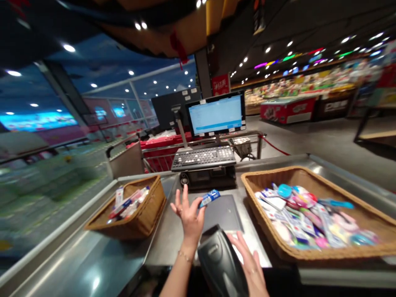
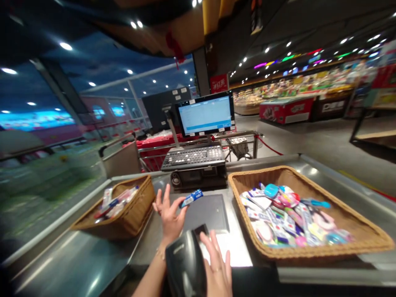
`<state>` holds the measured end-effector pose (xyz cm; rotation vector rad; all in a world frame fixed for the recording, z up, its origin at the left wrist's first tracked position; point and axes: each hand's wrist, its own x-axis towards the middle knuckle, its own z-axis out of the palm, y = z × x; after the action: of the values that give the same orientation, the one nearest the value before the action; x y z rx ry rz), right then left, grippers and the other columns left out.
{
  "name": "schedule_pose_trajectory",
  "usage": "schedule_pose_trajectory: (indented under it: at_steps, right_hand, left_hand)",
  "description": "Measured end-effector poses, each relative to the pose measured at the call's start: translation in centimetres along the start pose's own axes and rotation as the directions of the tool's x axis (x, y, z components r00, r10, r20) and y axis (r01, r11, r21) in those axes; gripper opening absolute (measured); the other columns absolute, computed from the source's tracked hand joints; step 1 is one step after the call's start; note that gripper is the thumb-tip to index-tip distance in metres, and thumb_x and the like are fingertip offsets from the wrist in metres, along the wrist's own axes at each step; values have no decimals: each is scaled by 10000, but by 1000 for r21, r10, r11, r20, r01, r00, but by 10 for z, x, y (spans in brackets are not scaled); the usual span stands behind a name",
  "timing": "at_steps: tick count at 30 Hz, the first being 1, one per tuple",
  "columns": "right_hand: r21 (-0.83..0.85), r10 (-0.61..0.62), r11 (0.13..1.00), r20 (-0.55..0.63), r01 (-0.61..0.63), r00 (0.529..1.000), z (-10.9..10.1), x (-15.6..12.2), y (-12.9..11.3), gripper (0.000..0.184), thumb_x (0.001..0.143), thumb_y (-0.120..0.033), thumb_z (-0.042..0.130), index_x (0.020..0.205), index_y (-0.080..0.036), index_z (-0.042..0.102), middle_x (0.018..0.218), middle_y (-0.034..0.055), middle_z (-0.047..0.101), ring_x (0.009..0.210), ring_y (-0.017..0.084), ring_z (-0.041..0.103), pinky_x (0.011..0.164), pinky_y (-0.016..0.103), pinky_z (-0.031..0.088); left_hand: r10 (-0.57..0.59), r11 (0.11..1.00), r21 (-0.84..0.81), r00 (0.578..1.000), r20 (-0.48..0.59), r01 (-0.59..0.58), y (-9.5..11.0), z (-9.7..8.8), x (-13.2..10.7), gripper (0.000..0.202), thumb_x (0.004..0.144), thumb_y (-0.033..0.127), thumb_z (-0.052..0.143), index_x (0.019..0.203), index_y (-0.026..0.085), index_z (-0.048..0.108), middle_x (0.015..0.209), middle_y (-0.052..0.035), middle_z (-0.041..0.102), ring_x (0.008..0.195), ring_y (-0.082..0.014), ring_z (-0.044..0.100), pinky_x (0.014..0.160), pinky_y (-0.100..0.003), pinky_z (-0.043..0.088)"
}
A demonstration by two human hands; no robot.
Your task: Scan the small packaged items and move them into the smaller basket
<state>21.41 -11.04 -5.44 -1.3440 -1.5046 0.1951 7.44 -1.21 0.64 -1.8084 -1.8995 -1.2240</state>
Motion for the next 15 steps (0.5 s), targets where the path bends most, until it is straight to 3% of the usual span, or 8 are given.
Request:
schedule_pose_trajectory:
  at_steps: [2,5,8,11,15]
  right_hand:
    - [-22,10,1000,48,-9,999,4,1,-11,402,942,-182,431,1301,-305,567,1322,44,628,1165,256,627,942,456,565]
    - [-98,39,995,143,-25,989,8,3,-29,351,961,-213,374,1204,-237,626,1304,107,631,1179,316,611,904,587,542]
    - [-135,37,991,205,-9,978,13,3,-45,367,964,-178,329,1183,-209,622,1285,128,639,1185,331,600,843,593,567]
    - [-133,-26,989,245,60,969,20,-1,-57,343,952,-139,357,1184,-220,597,1261,129,656,1155,312,628,845,569,581]
    - [-73,-186,972,342,223,921,28,-10,-68,399,936,-143,352,1303,-218,488,1279,174,637,1182,365,600,922,722,456]
  left_hand:
    - [-33,999,11,999,-27,33,-13,-6,-1,179,847,253,581,923,275,741,1536,-73,385,1484,-333,143,1149,-668,77]
    - [-84,996,26,995,-56,86,-32,-14,-4,173,847,255,586,914,281,744,1546,-65,366,1478,-344,153,1139,-684,84]
    - [-124,991,33,986,-109,128,-52,-23,-7,178,853,256,581,917,280,746,1545,-75,364,1473,-352,166,1133,-693,93]
    - [-154,985,57,977,-150,165,-70,-33,-12,188,844,225,583,912,286,747,1537,-61,378,1473,-355,165,1134,-696,89]
    - [-184,977,77,965,-188,201,-89,-47,-19,203,848,215,571,935,284,740,1550,-62,351,1480,-346,142,1138,-687,93]
